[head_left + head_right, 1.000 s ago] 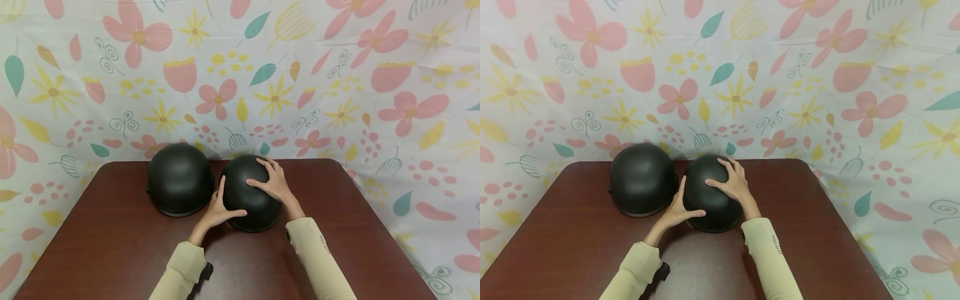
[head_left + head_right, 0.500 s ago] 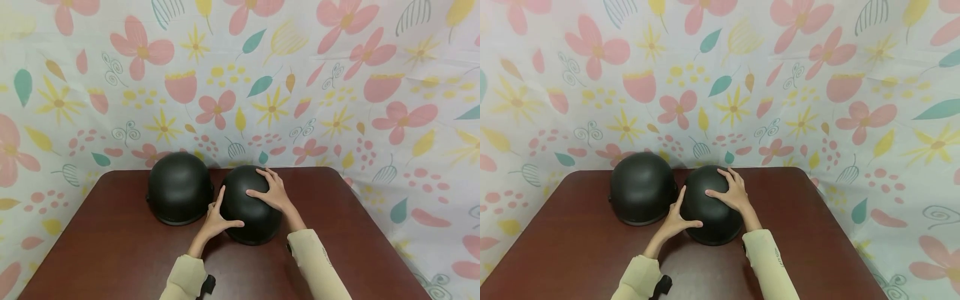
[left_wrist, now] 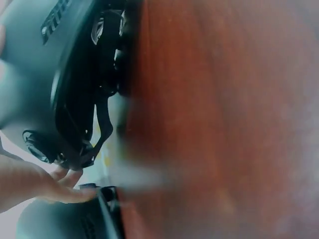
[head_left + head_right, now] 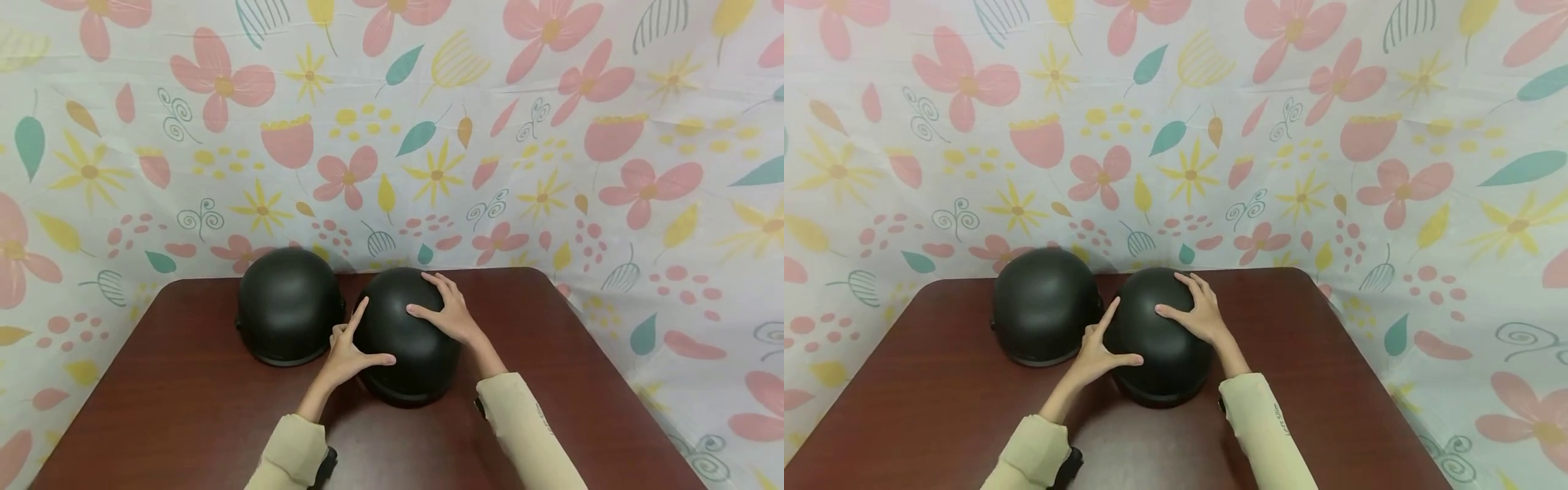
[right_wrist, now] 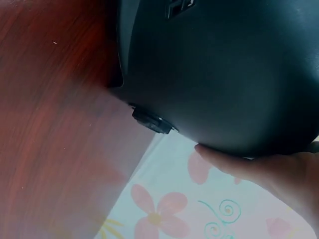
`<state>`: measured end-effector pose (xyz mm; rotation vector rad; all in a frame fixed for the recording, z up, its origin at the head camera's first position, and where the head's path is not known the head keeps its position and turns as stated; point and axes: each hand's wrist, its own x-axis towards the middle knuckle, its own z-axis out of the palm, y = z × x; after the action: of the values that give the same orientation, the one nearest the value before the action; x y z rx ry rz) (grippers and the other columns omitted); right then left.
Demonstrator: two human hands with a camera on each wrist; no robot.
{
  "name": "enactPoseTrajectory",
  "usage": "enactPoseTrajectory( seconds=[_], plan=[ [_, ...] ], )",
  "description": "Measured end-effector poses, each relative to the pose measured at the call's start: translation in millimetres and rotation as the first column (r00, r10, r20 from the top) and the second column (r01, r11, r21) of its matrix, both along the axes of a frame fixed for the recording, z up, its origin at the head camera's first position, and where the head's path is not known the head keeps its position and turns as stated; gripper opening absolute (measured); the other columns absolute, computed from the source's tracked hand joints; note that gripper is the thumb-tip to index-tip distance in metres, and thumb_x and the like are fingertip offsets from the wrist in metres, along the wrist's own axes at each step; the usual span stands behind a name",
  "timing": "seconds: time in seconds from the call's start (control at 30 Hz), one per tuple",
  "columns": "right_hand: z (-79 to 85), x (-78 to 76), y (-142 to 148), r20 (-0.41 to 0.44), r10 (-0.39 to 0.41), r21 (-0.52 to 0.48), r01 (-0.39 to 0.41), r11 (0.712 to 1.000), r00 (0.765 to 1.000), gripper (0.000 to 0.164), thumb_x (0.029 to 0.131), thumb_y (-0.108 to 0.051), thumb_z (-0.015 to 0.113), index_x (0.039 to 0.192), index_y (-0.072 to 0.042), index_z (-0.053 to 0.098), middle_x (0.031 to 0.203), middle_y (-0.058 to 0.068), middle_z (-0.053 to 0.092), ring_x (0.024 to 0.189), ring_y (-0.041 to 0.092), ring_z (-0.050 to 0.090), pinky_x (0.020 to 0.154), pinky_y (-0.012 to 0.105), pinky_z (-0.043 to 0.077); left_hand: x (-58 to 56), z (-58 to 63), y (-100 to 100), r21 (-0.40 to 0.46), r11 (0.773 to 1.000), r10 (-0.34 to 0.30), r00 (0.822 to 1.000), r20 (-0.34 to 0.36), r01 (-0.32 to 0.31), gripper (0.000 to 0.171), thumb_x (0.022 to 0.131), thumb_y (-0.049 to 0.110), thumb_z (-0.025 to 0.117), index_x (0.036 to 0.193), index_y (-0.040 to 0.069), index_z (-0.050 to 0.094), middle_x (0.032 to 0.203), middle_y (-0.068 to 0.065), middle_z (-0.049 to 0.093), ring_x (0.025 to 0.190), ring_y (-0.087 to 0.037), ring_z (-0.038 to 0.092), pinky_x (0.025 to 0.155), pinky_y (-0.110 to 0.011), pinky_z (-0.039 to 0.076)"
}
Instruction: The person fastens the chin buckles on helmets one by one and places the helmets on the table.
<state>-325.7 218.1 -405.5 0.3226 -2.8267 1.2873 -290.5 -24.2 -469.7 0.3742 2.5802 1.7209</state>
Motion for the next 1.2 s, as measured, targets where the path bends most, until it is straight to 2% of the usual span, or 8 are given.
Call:
enactPoseTrajectory(
  seconds=[0.2, 0.33, 0.57, 0.73, 0.83, 1.0, 1.07, 1.2],
  plan=[
    [4.1, -6.9, 3.2, 0.054, 0.011, -0.128, -0.004, 0.992, 0.998, 0.08, 0.092, -0.048, 0.061, 0.156, -0.026, 0.021, 0.162, 0.013, 0.009, 0.146, 0.041, 0.018, 0.11, 0.068, 0.027, -4.1, 20.6, -0.5, -0.01, 0.997, 0.077, 0.995, -0.069, -0.078, 0.107, 0.062, 0.054, 0.088, 0.148, 0.056, 0.022, 0.138, -0.021, 0.028, 0.124, -0.034, 0.027, 0.096, -0.062, 0.037],
    [2.0, -8.0, 1.9, 0.1, 0.017, -0.204, 0.004, 0.979, 0.995, 0.075, 0.096, -0.048, 0.053, 0.158, -0.027, 0.015, 0.164, 0.013, 0.006, 0.149, 0.04, 0.015, 0.113, 0.067, 0.024, -6.7, 35.0, -4.4, -0.008, 0.992, 0.123, 0.989, -0.088, -0.124, 0.099, 0.065, 0.052, 0.087, 0.146, 0.053, 0.031, 0.134, -0.016, 0.032, 0.121, -0.03, 0.026, 0.096, -0.059, 0.037],
    [-1.7, -7.3, 1.9, 0.158, -0.002, -0.303, 0.05, 0.952, 0.987, 0.067, 0.101, -0.048, 0.044, 0.157, -0.034, 0.011, 0.166, 0.008, 0.004, 0.151, 0.04, 0.013, 0.113, 0.066, 0.025, -15.8, 55.9, -6.4, 0.019, 0.993, 0.117, 0.981, -0.155, -0.116, 0.091, 0.069, 0.05, 0.085, 0.146, 0.044, 0.038, 0.135, -0.014, 0.031, 0.127, -0.029, 0.021, 0.101, -0.061, 0.035],
    [1.8, -9.6, -1.0, 0.167, 0.003, -0.335, 0.054, 0.941, 0.986, 0.065, 0.102, -0.047, 0.042, 0.157, -0.036, 0.009, 0.166, 0.006, 0.001, 0.152, 0.038, 0.011, 0.114, 0.066, 0.022, -20.0, 64.0, -9.1, 0.012, 0.994, 0.106, 0.983, -0.149, -0.106, 0.092, 0.068, 0.053, 0.085, 0.147, 0.042, 0.038, 0.137, -0.015, 0.029, 0.131, -0.029, 0.018, 0.102, -0.062, 0.034],
    [5.0, -11.6, -0.6, 0.133, 0.022, -0.286, 0.017, 0.958, 0.991, 0.065, 0.103, -0.045, 0.039, 0.158, -0.031, 0.008, 0.166, 0.01, 0.002, 0.152, 0.039, 0.009, 0.114, 0.067, 0.02, -21.9, 66.7, -9.8, 0.007, 0.994, 0.104, 0.985, -0.14, -0.105, 0.093, 0.069, 0.052, 0.085, 0.148, 0.041, 0.038, 0.139, -0.016, 0.027, 0.131, -0.029, 0.017, 0.103, -0.063, 0.033],
    [21.0, -18.8, 1.4, 0.021, 0.03, -0.081, -0.028, 0.996, 0.999, 0.072, 0.101, -0.051, 0.042, 0.158, -0.019, 0.013, 0.163, 0.019, 0.012, 0.149, 0.042, 0.017, 0.114, 0.067, 0.023, -27.3, 72.7, -10.4, -0.008, 0.993, 0.113, 0.983, -0.145, -0.115, 0.093, 0.071, 0.049, 0.084, 0.15, 0.038, 0.037, 0.144, -0.017, 0.025, 0.135, -0.031, 0.015, 0.106, -0.065, 0.03],
    [30.0, -19.2, 1.5, -0.01, 0.031, -0.033, -0.031, 0.999, 0.999, 0.074, 0.099, -0.052, 0.046, 0.158, -0.02, 0.016, 0.162, 0.02, 0.015, 0.147, 0.043, 0.021, 0.113, 0.066, 0.025, -28.5, 74.5, -9.4, -0.015, 0.993, 0.111, 0.983, -0.144, -0.114, 0.093, 0.071, 0.05, 0.084, 0.15, 0.037, 0.037, 0.145, -0.018, 0.024, 0.137, -0.032, 0.014, 0.107, -0.065, 0.029],
    [46.7, -16.9, -4.2, -0.055, 0.058, -0.005, -0.058, 0.998, 0.997, 0.074, 0.095, -0.051, 0.054, 0.157, -0.023, 0.023, 0.162, 0.017, 0.016, 0.146, 0.042, 0.025, 0.111, 0.067, 0.027, -28.6, 77.0, -6.8, -0.019, 0.994, 0.1, 0.986, -0.136, -0.104, 0.094, 0.07, 0.05, 0.084, 0.15, 0.035, 0.038, 0.146, -0.019, 0.024, 0.137, -0.032, 0.014, 0.107, -0.065, 0.03]
  ],
)
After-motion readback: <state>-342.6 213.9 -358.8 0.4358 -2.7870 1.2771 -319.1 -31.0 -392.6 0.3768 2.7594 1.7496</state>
